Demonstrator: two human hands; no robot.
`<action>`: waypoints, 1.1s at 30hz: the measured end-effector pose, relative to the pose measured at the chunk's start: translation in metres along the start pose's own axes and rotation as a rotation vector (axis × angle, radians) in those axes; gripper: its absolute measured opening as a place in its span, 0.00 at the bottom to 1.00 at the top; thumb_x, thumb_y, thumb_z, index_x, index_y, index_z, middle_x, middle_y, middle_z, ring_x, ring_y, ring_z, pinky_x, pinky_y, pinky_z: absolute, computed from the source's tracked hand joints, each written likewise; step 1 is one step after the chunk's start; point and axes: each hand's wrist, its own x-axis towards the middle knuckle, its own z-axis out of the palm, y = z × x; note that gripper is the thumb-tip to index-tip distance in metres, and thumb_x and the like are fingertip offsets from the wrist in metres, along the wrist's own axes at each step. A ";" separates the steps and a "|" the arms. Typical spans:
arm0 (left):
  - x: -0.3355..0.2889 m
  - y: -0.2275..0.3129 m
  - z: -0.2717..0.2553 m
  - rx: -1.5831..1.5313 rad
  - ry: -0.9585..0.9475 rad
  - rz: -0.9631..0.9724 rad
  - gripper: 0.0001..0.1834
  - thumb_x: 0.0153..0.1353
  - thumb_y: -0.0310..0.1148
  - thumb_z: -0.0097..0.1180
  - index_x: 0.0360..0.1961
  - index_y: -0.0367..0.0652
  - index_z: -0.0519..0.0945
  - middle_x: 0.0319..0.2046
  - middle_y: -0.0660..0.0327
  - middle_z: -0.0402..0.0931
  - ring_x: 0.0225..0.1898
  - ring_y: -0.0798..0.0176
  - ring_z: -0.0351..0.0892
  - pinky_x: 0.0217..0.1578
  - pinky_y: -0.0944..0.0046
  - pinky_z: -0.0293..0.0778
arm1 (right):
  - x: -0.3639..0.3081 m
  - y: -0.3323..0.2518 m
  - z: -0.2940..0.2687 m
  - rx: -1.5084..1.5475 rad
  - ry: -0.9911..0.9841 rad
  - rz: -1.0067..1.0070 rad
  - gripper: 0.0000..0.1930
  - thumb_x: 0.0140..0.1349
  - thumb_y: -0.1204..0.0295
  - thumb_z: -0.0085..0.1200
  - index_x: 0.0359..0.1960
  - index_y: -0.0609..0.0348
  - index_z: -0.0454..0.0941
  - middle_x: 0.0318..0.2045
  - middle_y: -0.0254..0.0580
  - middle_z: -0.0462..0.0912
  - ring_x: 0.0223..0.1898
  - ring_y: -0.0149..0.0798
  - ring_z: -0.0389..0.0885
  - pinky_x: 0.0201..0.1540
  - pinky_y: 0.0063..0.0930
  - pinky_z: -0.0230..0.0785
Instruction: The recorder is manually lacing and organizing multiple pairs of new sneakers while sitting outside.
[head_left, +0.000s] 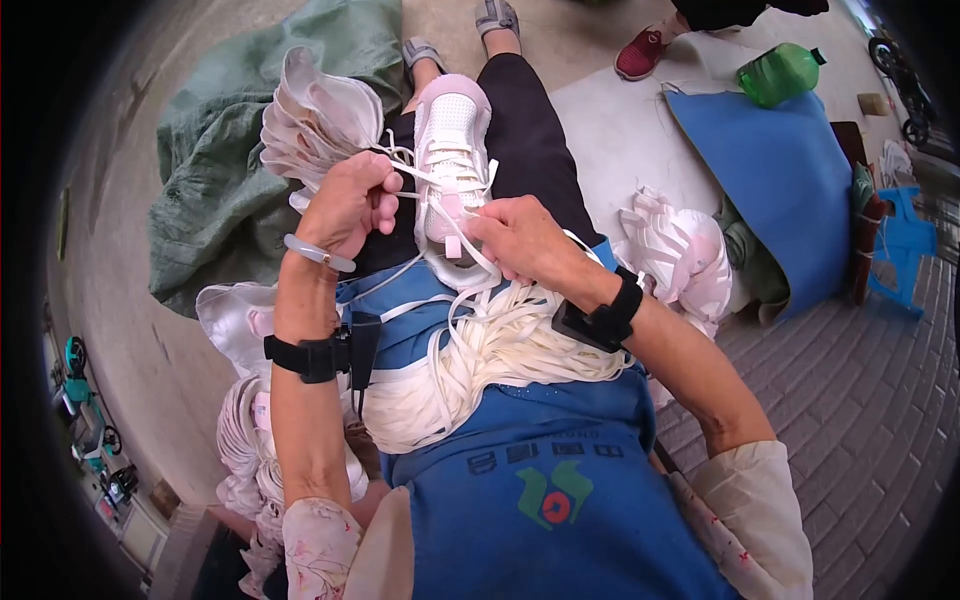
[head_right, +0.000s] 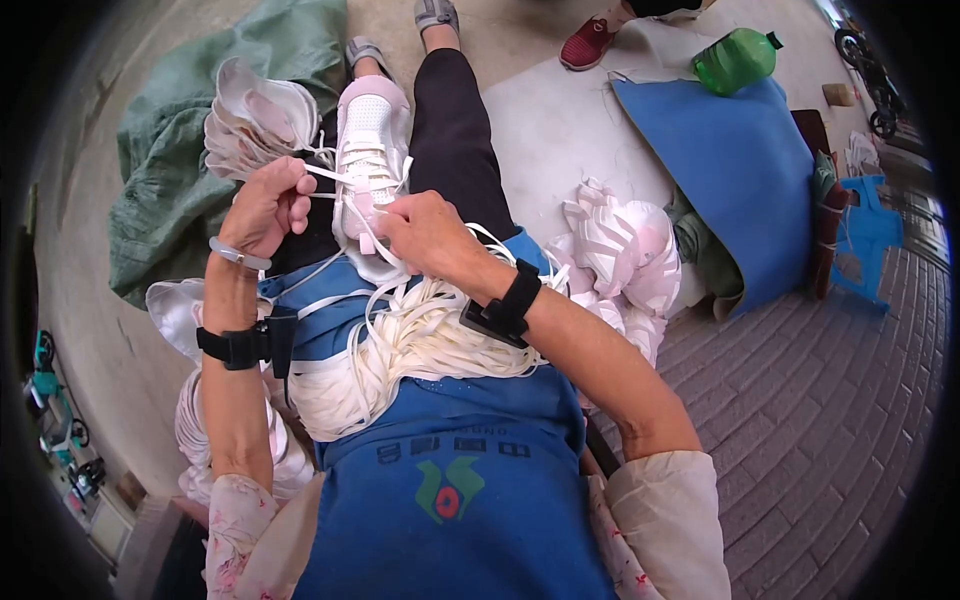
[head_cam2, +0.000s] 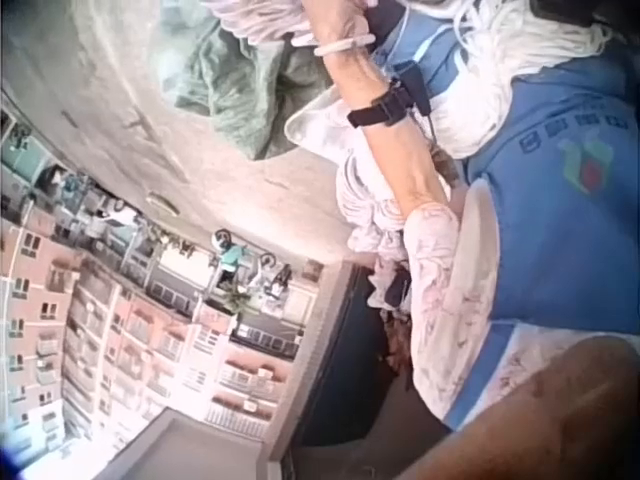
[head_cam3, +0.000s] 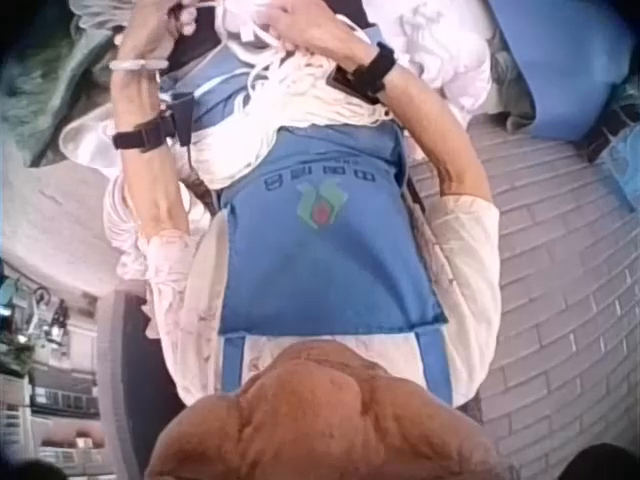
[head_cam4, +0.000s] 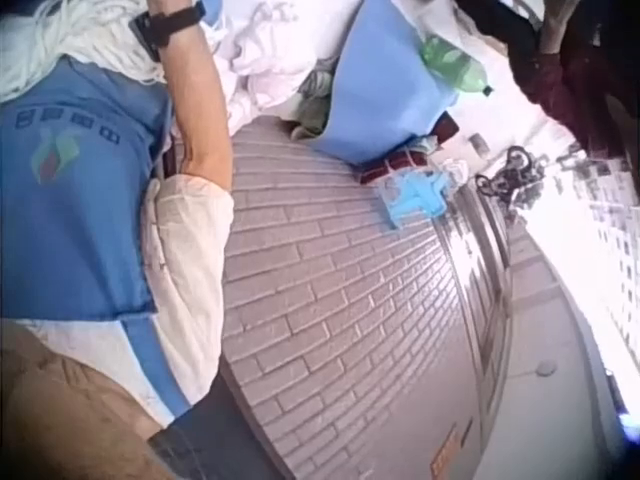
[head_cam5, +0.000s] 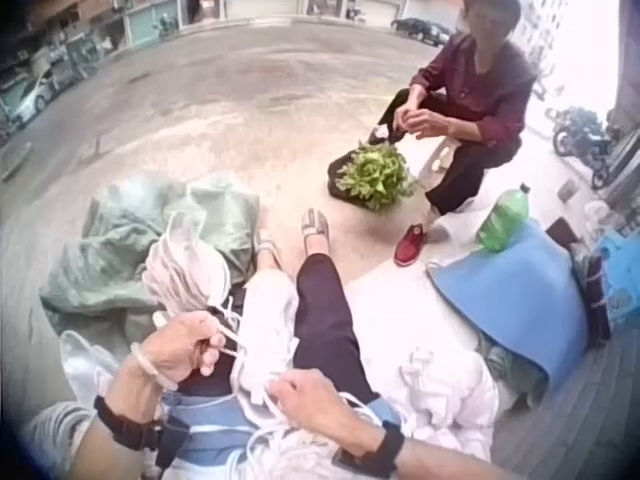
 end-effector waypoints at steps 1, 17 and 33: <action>0.001 0.006 0.000 0.000 -0.003 0.001 0.11 0.67 0.38 0.50 0.30 0.46 0.69 0.21 0.69 0.69 0.14 0.77 0.64 0.13 0.77 0.64 | 0.001 0.000 -0.002 0.000 0.004 0.000 0.15 0.64 0.64 0.50 0.31 0.66 0.78 0.16 0.33 0.73 0.12 0.23 0.67 0.11 0.20 0.58; -0.024 0.004 -0.006 0.653 0.376 0.208 0.15 0.61 0.43 0.58 0.31 0.41 0.75 0.23 0.66 0.73 0.17 0.75 0.69 0.15 0.74 0.67 | -0.040 -0.009 -0.006 -0.445 0.033 -0.622 0.12 0.66 0.68 0.46 0.29 0.65 0.75 0.19 0.44 0.78 0.21 0.41 0.77 0.29 0.34 0.68; -0.041 -0.070 0.049 -0.060 -0.067 -0.160 0.15 0.68 0.38 0.50 0.42 0.34 0.77 0.27 0.62 0.76 0.22 0.73 0.73 0.27 0.72 0.78 | -0.051 -0.024 -0.010 -0.670 0.089 -0.606 0.09 0.63 0.69 0.49 0.36 0.62 0.77 0.30 0.53 0.78 0.35 0.54 0.78 0.39 0.42 0.70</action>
